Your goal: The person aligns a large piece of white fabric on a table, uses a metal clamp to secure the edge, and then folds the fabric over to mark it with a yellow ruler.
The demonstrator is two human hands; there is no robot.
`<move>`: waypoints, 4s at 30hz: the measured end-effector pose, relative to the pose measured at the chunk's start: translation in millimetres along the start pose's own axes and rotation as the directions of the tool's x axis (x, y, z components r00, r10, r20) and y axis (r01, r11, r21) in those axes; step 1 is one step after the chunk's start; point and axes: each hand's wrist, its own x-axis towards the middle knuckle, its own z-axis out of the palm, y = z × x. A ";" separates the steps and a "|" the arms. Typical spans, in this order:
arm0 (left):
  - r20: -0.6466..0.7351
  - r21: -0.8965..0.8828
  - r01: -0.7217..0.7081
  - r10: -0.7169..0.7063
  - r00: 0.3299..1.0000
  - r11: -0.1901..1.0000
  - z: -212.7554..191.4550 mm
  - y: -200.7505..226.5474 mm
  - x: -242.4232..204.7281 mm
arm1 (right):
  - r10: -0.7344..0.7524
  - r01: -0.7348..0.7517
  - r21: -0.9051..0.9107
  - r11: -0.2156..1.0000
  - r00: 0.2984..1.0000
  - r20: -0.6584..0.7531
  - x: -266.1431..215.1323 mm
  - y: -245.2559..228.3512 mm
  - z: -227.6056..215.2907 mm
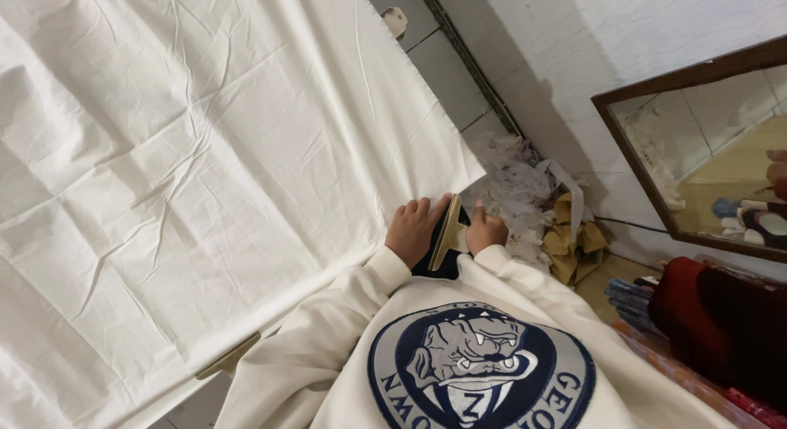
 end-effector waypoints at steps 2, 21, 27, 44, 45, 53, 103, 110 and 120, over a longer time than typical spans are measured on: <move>0.008 0.002 -0.007 0.007 1.000 1.000 0.7 -1.9 -1.2 | -0.001 0.001 -0.007 1.000 1.000 0.002 4.7 1.6 3.0; 0.027 -0.013 0.039 -0.039 0.999 0.999 -1.2 3.7 -0.3 | 0.011 -0.012 -0.070 0.998 1.000 -0.012 34.4 -2.0 -0.2; 0.024 0.005 0.016 -0.016 1.000 1.000 -7.9 3.3 -1.8 | 0.039 -0.044 -0.027 0.999 0.988 -0.152 73.1 5.5 17.0; -0.180 -0.069 0.030 -0.042 0.983 0.997 -11.2 -12.5 -45.4 | 0.168 -0.116 0.214 0.970 0.954 -0.248 49.8 -1.5 32.4; -0.201 -0.054 0.032 -0.042 0.979 0.998 -9.5 -11.8 -47.0 | 0.196 -0.129 0.261 0.957 0.948 -0.251 47.5 -2.4 34.8; -0.261 -0.084 0.045 -0.066 0.963 0.995 6.9 -14.1 -51.9 | 0.289 -0.177 0.349 0.920 0.909 -0.300 35.2 -15.5 47.5; -0.302 -0.120 0.616 -0.620 0.725 0.779 -46.1 -71.9 190.3 | -0.380 0.395 -0.122 0.911 0.916 0.128 269.5 -65.2 -15.4; -0.353 -0.201 0.750 -0.760 0.545 0.631 -46.1 -97.2 221.1 | -0.537 0.599 -0.002 0.800 0.719 0.442 230.6 -325.7 43.0; -0.346 -0.135 0.798 -0.783 0.517 0.587 -54.6 -93.1 223.0 | -0.488 0.648 -0.147 0.747 0.686 0.540 215.0 -403.9 95.4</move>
